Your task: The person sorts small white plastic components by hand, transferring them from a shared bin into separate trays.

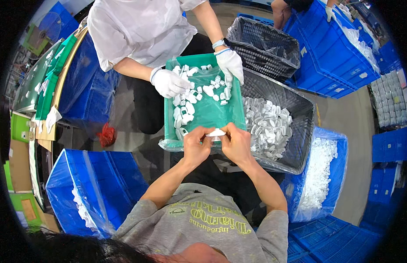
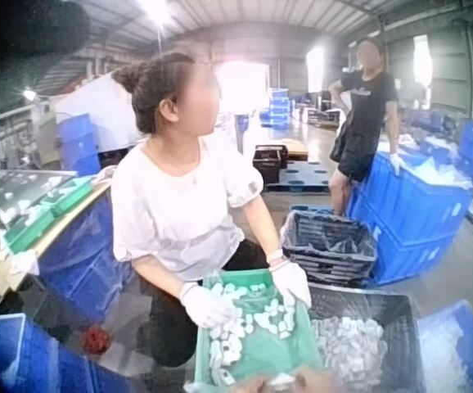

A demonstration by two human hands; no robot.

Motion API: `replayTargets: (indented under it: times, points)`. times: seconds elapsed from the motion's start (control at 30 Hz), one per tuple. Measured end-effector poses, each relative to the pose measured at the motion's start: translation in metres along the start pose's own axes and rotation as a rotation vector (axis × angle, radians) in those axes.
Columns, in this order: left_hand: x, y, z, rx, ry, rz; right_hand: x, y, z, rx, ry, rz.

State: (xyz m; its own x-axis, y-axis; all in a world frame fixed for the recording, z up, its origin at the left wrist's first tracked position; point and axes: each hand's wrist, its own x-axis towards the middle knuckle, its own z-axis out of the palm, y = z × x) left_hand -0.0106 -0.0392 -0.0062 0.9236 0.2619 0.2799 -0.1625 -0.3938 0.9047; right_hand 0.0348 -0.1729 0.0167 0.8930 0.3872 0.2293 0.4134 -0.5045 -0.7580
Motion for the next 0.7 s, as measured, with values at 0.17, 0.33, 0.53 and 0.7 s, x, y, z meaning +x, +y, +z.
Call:
replayTargets:
  times: [0.17,0.33,0.53,0.7]
  points:
    - [0.005,-0.004,0.005,-0.013,0.042,-0.006,0.004,0.01,0.002,0.034,-0.011,0.043]
    - [0.007,-0.008,0.001,-0.058,-0.063,-0.033,0.008,0.017,-0.004,0.274,-0.154,0.195]
    - [0.006,-0.011,0.004,0.053,-0.015,0.082,0.013,0.006,-0.005,0.063,-0.136,0.185]
    - [0.017,-0.008,-0.007,-0.032,-0.126,0.051,0.008,0.025,-0.009,0.208,-0.067,0.198]
